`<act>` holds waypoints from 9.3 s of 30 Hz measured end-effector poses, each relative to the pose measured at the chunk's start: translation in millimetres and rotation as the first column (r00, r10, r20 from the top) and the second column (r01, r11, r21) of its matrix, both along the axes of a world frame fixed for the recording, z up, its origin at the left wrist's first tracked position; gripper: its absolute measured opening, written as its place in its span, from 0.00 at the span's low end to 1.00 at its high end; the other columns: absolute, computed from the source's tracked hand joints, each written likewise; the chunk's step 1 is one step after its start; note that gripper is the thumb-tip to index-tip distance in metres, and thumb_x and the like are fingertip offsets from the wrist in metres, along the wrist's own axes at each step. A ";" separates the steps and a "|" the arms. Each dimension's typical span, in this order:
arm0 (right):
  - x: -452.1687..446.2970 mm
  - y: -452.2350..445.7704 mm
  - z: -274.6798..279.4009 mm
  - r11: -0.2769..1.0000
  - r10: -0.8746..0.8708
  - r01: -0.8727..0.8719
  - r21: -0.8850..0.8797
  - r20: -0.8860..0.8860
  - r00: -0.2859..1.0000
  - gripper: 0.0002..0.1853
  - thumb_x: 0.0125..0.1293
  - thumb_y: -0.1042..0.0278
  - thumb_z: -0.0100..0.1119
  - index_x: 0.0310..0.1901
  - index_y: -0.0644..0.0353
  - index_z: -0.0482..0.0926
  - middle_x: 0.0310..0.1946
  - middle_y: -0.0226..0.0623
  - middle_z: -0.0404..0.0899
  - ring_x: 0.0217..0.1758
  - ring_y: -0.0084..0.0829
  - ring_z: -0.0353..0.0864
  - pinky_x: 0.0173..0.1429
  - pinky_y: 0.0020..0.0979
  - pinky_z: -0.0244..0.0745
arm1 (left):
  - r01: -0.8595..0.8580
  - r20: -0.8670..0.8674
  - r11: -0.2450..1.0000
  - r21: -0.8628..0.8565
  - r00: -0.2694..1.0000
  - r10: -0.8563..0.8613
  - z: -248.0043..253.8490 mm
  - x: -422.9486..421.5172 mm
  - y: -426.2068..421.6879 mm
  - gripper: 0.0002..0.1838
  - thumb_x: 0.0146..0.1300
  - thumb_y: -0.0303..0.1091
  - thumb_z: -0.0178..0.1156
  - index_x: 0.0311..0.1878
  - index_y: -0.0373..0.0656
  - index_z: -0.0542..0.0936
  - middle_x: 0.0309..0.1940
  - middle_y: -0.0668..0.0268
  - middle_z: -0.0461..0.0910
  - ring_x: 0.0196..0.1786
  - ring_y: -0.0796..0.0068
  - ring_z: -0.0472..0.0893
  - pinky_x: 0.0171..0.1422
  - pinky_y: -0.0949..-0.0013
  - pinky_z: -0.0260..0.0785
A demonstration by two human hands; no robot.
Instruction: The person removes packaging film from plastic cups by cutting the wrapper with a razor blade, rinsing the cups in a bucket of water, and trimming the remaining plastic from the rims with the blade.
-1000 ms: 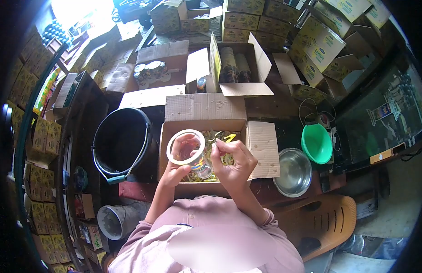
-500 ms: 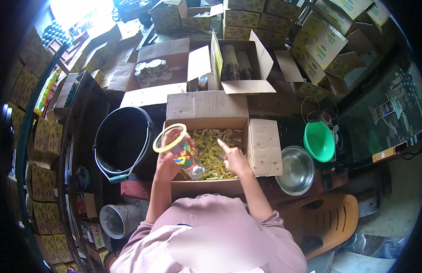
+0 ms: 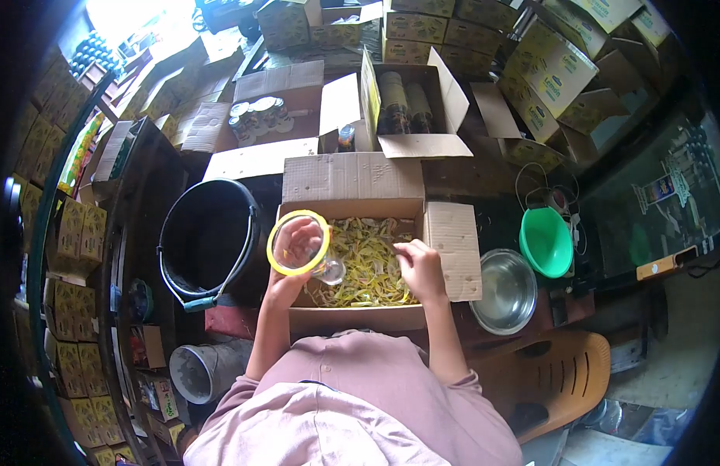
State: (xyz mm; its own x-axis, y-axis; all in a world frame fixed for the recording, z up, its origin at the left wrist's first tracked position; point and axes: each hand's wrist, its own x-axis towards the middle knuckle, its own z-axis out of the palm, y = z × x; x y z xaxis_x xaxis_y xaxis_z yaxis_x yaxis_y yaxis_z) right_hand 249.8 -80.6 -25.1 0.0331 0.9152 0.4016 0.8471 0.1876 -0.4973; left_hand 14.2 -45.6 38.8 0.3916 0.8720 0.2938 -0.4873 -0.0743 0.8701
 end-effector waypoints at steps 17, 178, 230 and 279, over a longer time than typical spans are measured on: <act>-92.4 -4.2 125.2 0.895 0.230 -0.032 0.446 -0.396 0.889 0.13 0.45 0.84 0.62 0.36 0.61 0.81 0.20 0.33 0.75 0.21 0.21 0.75 0.24 0.20 0.71 | 0.128 0.249 0.983 -0.131 0.964 -0.092 2.4 11.5 -5.5 0.38 0.47 0.42 0.64 0.59 0.40 0.58 0.48 0.59 0.68 0.54 0.71 0.68 0.59 0.68 0.61; 280.3 -148.6 -262.3 0.482 -0.874 0.430 -0.764 -0.452 0.176 0.17 0.44 0.70 0.64 0.41 0.60 0.81 0.36 0.37 0.81 0.37 0.33 0.79 0.43 0.31 0.73 | -0.009 0.062 0.953 -0.304 0.998 0.029 -51.2 -21.3 -2.9 0.24 0.61 0.46 0.53 0.56 0.42 0.65 0.48 0.61 0.70 0.50 0.71 0.72 0.52 0.70 0.67; 212.7 -143.5 -94.2 0.558 -0.815 0.709 -0.430 -0.123 0.567 0.26 0.42 0.83 0.63 0.48 0.65 0.74 0.24 0.35 0.79 0.26 0.22 0.76 0.34 0.23 0.72 | 0.160 0.563 0.645 -0.747 0.668 0.487 2.8 -156.8 17.2 0.22 0.56 0.41 0.52 0.46 0.32 0.66 0.38 0.53 0.72 0.44 0.60 0.73 0.50 0.60 0.69; 195.2 -106.8 -61.7 0.516 -0.857 0.718 -0.468 -0.297 0.422 0.24 0.47 0.86 0.59 0.50 0.68 0.72 0.25 0.34 0.75 0.23 0.20 0.75 0.28 0.21 0.71 | 0.477 -0.904 0.799 0.365 -0.025 0.428 -100.8 126.8 350.1 0.16 0.35 0.28 0.62 0.33 0.42 0.79 0.30 0.54 0.79 0.37 0.54 0.79 0.42 0.60 0.73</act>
State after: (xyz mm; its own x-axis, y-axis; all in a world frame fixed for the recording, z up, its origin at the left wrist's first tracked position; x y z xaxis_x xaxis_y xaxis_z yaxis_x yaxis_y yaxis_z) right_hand 445.0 -187.5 -86.8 0.8932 0.4375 -0.1037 0.2168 -0.6212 -0.7530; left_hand 141.0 304.5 -62.0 0.6645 0.7404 -0.1012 0.7409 -0.6352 0.2184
